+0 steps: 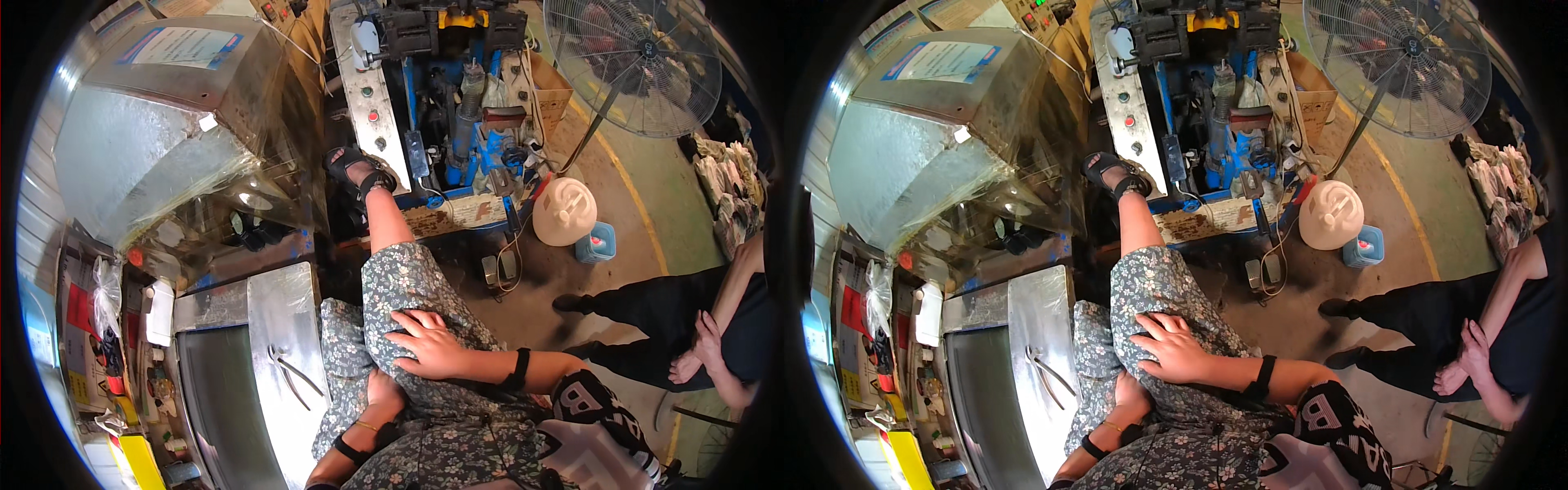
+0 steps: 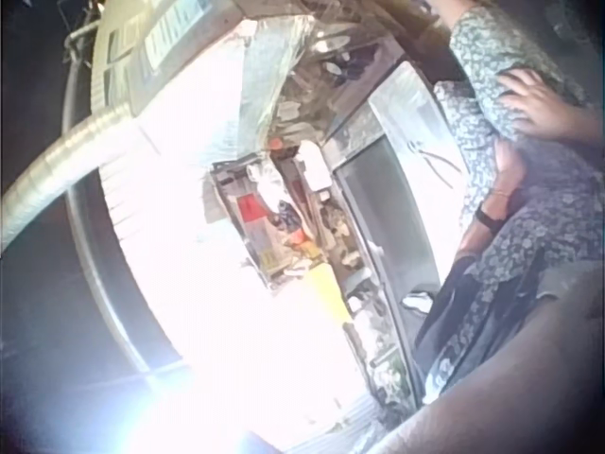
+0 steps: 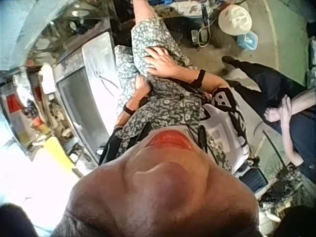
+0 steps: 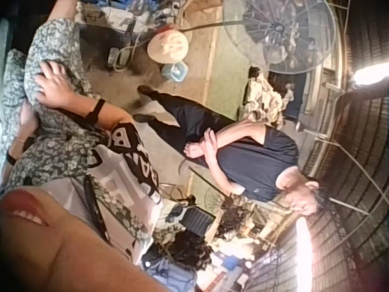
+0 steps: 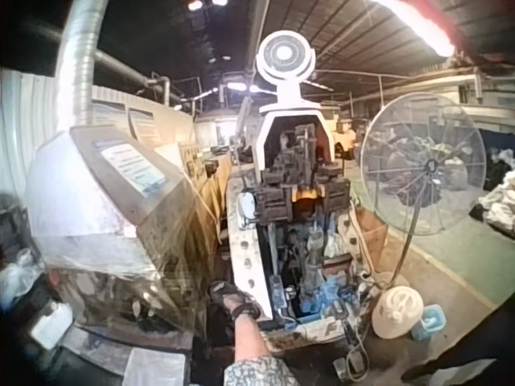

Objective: Fitting, adjusting, and inspecting shoe uppers and soles on a production line.

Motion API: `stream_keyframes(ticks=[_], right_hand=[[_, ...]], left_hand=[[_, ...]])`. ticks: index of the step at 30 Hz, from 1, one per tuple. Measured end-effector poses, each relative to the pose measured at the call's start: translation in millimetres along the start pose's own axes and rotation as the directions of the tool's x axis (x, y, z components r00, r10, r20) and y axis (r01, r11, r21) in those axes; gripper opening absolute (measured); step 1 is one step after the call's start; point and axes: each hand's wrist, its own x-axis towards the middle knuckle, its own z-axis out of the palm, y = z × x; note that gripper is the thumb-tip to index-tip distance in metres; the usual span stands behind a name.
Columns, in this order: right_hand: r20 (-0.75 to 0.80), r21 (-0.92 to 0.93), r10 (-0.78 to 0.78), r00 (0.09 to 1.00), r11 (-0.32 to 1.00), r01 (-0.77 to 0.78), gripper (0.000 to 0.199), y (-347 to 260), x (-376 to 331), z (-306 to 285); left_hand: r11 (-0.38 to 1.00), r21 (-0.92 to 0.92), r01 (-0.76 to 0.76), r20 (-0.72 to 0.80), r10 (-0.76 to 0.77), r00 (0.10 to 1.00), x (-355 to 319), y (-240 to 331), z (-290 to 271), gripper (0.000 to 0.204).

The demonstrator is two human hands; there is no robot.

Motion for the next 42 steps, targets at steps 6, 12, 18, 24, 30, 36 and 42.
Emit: stream_keyframes(ticks=[6, 12, 18, 24, 30, 36, 42], right_hand=[[-0.021, 0.051, -0.054, 0.998, 0.997, 0.055, 0.049, 2, 8, 6], [0.073, -0.022, -0.030, 0.997, 0.999, 0.031, 0.055, -8, 12, 10], [0.079, -0.088, 0.016, 0.997, 0.996, -0.009, 0.058, -4, 7, 24], [0.113, -0.225, 0.133, 0.985, 0.969, -0.105, 0.056, -2, -2, 20], [0.002, -0.245, 0.125, 0.992, 0.962, -0.121, 0.049, 9, -5, 21], [-0.287, 0.221, 0.154, 0.946, 0.971, -0.091, 0.022, 13, -1, 3], [-0.224, 0.379, 0.315, 0.922, 0.900, -0.215, 0.016, 66, -3, 25]], left_hand=[[0.979, 0.200, 0.026, 0.268, -0.080, 0.960, -7, 3, -4, 0.061], [0.999, -0.005, 0.051, 0.117, -0.050, 0.992, 12, -13, 25, 0.056], [0.996, 0.075, -0.038, 0.076, 0.032, 0.997, 16, -12, 16, 0.060], [0.991, 0.134, -0.009, 0.200, -0.018, 0.980, 5, -3, -11, 0.053], [0.996, 0.081, -0.044, 0.079, 0.038, 0.996, -4, 9, -20, 0.025], [0.972, -0.227, -0.063, -0.245, 0.006, 0.970, -8, -4, -16, 0.033], [0.984, -0.167, -0.068, -0.084, 0.055, 0.995, -4, -2, -12, 0.030]])
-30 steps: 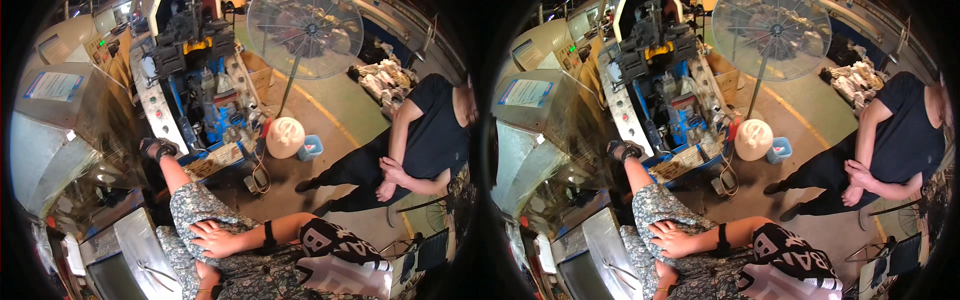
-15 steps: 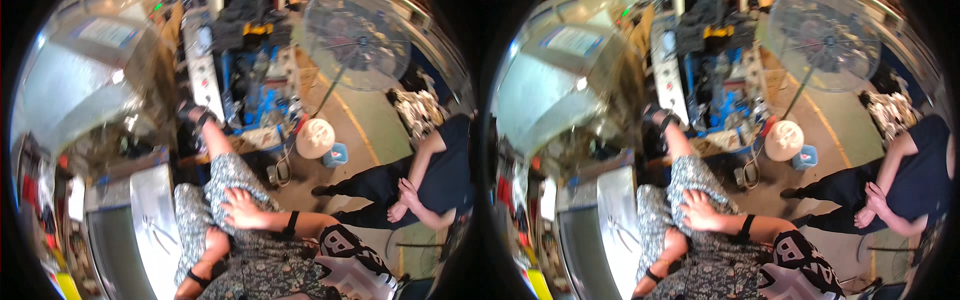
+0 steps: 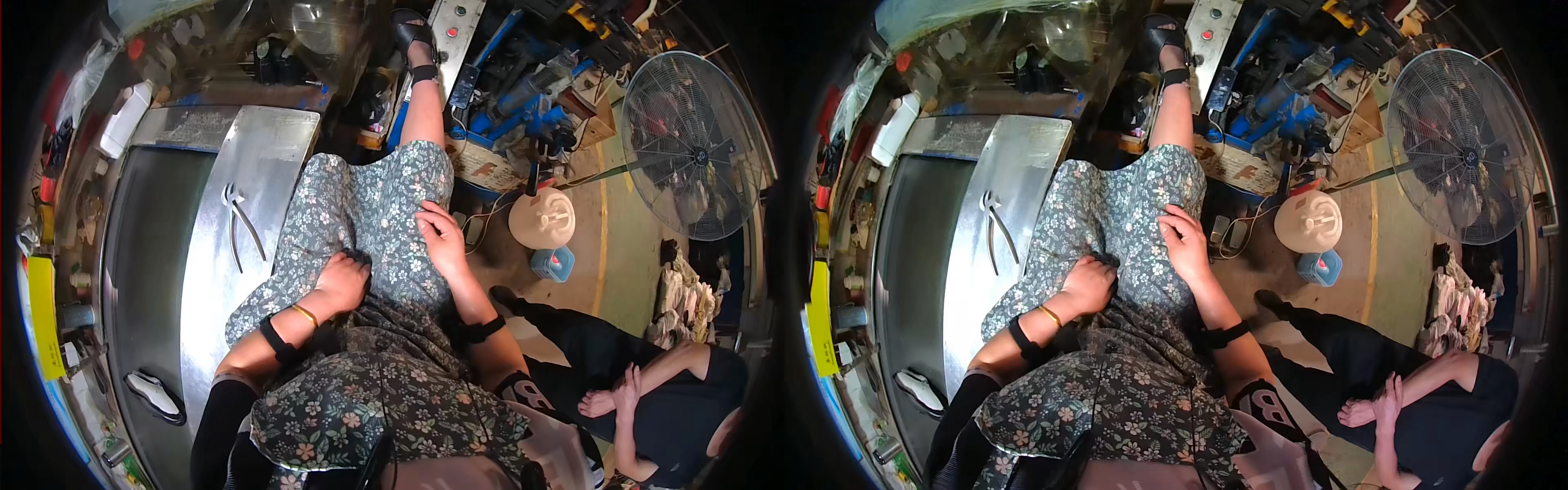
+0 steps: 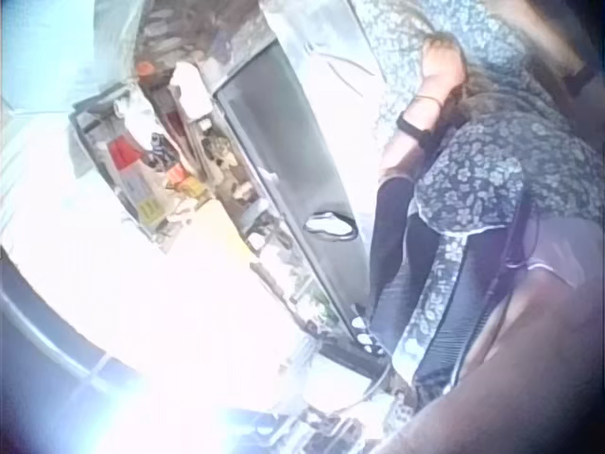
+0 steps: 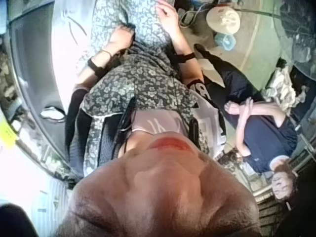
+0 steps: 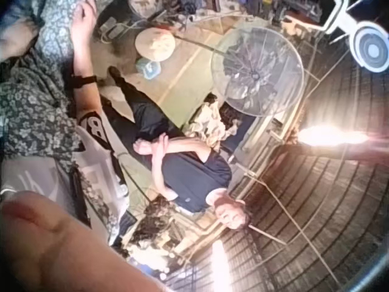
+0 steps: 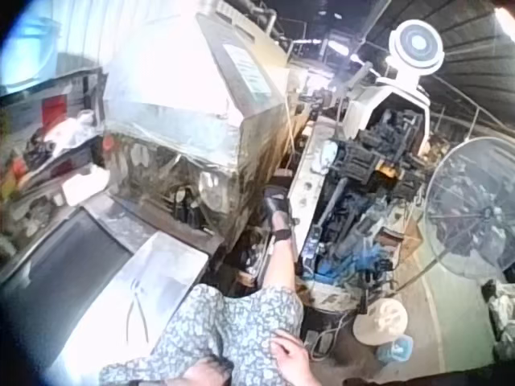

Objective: Fitting, adjusting, and inspecting shoe uppers and soles on a production line.

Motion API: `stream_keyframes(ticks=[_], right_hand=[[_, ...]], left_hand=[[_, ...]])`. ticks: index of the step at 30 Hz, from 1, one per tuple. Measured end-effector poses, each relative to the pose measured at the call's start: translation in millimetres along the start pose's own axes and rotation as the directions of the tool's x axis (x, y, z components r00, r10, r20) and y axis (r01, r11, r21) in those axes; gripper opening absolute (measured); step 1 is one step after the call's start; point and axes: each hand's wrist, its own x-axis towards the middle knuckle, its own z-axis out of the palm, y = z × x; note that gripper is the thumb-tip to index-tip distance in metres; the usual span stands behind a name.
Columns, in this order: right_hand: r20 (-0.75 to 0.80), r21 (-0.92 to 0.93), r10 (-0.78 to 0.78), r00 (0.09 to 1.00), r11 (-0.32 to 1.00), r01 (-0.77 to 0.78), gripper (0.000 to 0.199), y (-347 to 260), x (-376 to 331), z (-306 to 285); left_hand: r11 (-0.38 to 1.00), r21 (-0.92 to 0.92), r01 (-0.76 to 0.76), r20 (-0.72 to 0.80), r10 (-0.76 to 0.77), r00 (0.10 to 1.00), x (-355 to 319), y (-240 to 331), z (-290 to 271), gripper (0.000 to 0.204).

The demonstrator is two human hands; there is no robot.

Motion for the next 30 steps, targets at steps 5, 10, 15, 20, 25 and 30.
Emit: stream_keyframes(ticks=[5, 10, 15, 20, 25, 30], right_hand=[[-0.020, -0.032, 0.006, 1.000, 0.999, -0.007, 0.016, 4, -5, -7], [-0.093, -0.192, -0.147, 0.985, 0.973, 0.128, 0.016, -19, -6, -4], [0.093, -0.335, -0.220, 0.971, 0.912, 0.238, 0.011, -34, 7, -2], [0.236, -0.478, -0.226, 0.945, 0.820, 0.316, 0.003, -39, 14, -6], [0.235, -0.571, -0.145, 0.961, 0.779, 0.257, 0.006, -29, 10, 1], [0.110, -0.486, -0.263, 0.958, 0.827, 0.283, 0.009, -24, 1, 2]], left_hand=[[0.985, -0.163, 0.063, -0.051, -0.072, 0.996, 2, 4, -9, 0.041], [0.961, -0.254, 0.111, -0.148, -0.152, 0.977, 0, 6, -10, 0.056], [0.921, -0.370, 0.119, -0.142, -0.183, 0.973, 1, 3, -17, 0.059], [0.929, -0.357, 0.094, -0.223, -0.183, 0.957, 6, 2, -14, 0.057], [0.823, -0.567, 0.039, -0.297, -0.248, 0.922, 10, 1, -11, 0.053], [0.805, -0.544, -0.237, -0.496, -0.081, 0.865, 40, 6, -37, 0.057]])
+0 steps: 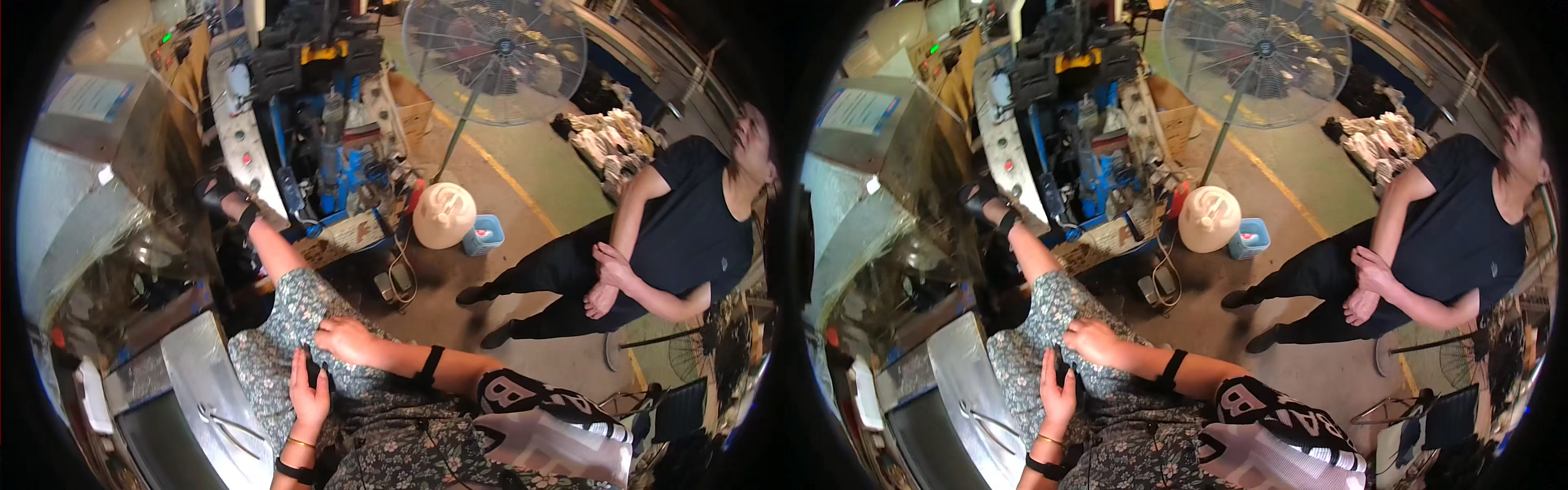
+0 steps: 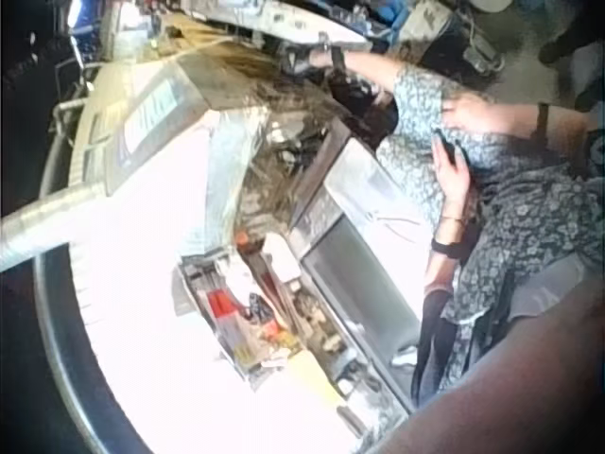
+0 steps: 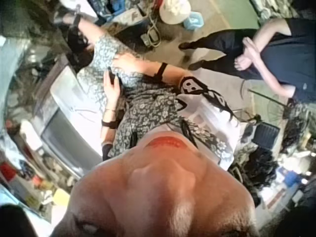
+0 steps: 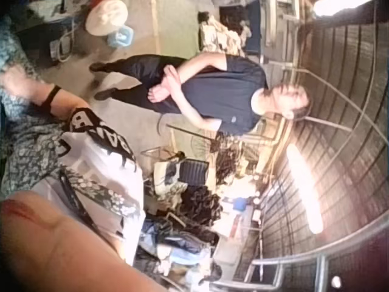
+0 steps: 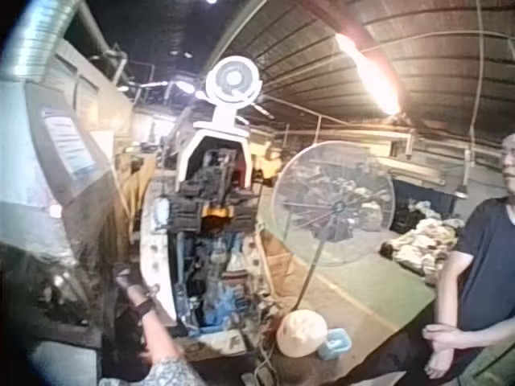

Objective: Fitting, adjusting, and inspecting shoe uppers and soles on a production line.

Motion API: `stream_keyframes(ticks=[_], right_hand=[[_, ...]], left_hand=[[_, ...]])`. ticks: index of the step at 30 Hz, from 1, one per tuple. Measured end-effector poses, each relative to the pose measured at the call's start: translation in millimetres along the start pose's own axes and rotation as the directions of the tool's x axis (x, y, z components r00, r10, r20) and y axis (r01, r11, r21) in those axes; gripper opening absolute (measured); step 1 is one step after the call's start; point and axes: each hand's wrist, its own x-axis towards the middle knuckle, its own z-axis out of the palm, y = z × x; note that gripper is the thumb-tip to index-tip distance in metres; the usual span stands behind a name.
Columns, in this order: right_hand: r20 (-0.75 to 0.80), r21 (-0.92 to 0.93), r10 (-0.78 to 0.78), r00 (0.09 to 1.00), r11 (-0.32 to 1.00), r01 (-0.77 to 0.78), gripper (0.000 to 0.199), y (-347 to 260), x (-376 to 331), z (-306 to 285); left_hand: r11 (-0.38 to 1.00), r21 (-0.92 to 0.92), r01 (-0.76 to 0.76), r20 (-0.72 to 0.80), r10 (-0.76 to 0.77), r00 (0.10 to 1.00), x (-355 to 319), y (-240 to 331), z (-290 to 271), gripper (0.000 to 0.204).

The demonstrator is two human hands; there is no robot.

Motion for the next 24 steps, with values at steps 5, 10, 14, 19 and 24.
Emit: stream_keyframes(ticks=[5, 10, 14, 19, 24], right_hand=[[-0.051, 0.177, 0.138, 0.989, 0.976, -0.127, 0.010, 3, -3, 0], [-0.098, 0.103, -0.001, 0.995, 0.995, 0.011, 0.011, -4, -5, 1], [0.043, -0.048, -0.088, 0.995, 0.995, 0.090, 0.009, -4, -6, 2], [0.091, -0.064, -0.062, 0.994, 0.996, 0.068, 0.009, -2, 2, -2], [0.223, -0.103, 0.169, 0.960, 0.983, -0.149, 0.016, -7, 24, 4]], left_hand=[[1.000, -0.002, -0.025, 0.186, 0.024, 0.982, 43, 4, 16, 0.083], [0.994, -0.082, -0.076, 0.095, 0.084, 0.992, 24, -32, 34, 0.093], [0.996, -0.008, -0.086, 0.159, 0.086, 0.984, 27, -37, 33, 0.101], [0.996, 0.006, -0.091, 0.130, 0.089, 0.987, 28, -38, 38, 0.104], [0.996, 0.013, -0.085, 0.115, 0.083, 0.990, 31, -45, 40, 0.108]])
